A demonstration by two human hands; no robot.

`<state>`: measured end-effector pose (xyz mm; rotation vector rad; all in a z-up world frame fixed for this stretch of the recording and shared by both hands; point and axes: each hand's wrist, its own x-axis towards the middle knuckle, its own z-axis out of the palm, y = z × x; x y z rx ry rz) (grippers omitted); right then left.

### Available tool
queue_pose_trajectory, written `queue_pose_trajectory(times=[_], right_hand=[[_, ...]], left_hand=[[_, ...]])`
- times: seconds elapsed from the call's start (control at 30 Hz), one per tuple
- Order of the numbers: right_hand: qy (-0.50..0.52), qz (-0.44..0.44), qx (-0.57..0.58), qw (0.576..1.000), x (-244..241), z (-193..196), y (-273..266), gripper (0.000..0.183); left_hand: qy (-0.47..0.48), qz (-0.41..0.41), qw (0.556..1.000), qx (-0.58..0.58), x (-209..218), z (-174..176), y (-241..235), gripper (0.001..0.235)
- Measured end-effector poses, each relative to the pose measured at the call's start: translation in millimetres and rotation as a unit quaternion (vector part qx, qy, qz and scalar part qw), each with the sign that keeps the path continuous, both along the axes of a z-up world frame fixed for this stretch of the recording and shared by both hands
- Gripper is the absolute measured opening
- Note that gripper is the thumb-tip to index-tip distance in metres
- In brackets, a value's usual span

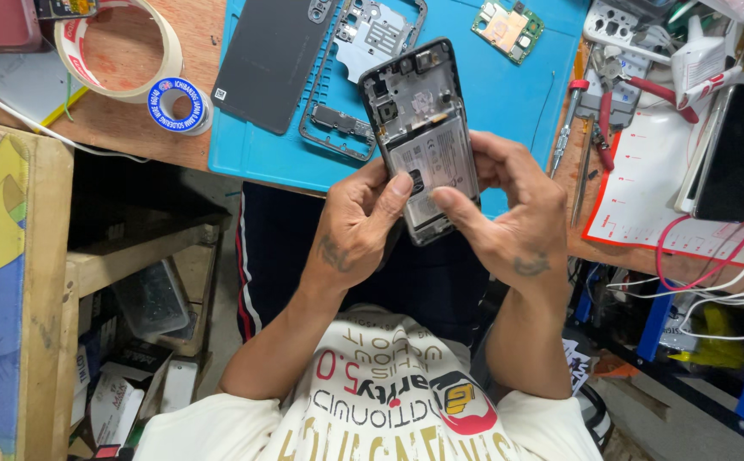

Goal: The person disassembles a smartphone, removes the battery, and uses a screwdriver and tweezers to adjust internal components. They then apply a small amount of adhesive to the screen assembly using a syringe-like tool.

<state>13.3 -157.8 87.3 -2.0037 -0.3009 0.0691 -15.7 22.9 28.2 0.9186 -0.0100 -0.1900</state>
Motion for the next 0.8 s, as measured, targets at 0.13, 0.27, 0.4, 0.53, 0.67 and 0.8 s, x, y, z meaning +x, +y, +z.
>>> queue_pose_trajectory(times=[0.13,0.27,0.4,0.53,0.67,0.8], right_hand=[[0.101,-0.041,0.167,0.980,-8.0,-15.1,-13.6,0.032],[0.107,-0.059,0.184,0.975,-10.7,-26.6,-21.4,0.027],[0.101,-0.077,0.184,0.975,-13.3,-33.1,-21.4,0.025],[0.082,-0.074,0.200,0.974,-15.1,-35.8,-20.3,0.025],[0.070,-0.074,0.205,0.974,-17.9,-36.5,-22.9,0.025],[0.052,-0.062,0.230,0.970,-17.6,-39.4,-25.1,0.022]], left_hand=[[-0.013,-0.031,0.997,0.068,-3.6,2.4,7.5,0.043],[-0.019,-0.048,0.997,0.056,-2.3,5.3,8.4,0.048],[-0.042,-0.041,0.993,0.101,0.4,5.1,10.0,0.050],[-0.046,-0.037,0.993,0.104,-0.3,2.4,10.1,0.050],[-0.046,-0.037,0.993,0.107,-2.1,0.4,8.2,0.048],[-0.064,-0.041,0.992,0.105,-2.5,1.8,6.1,0.045]])
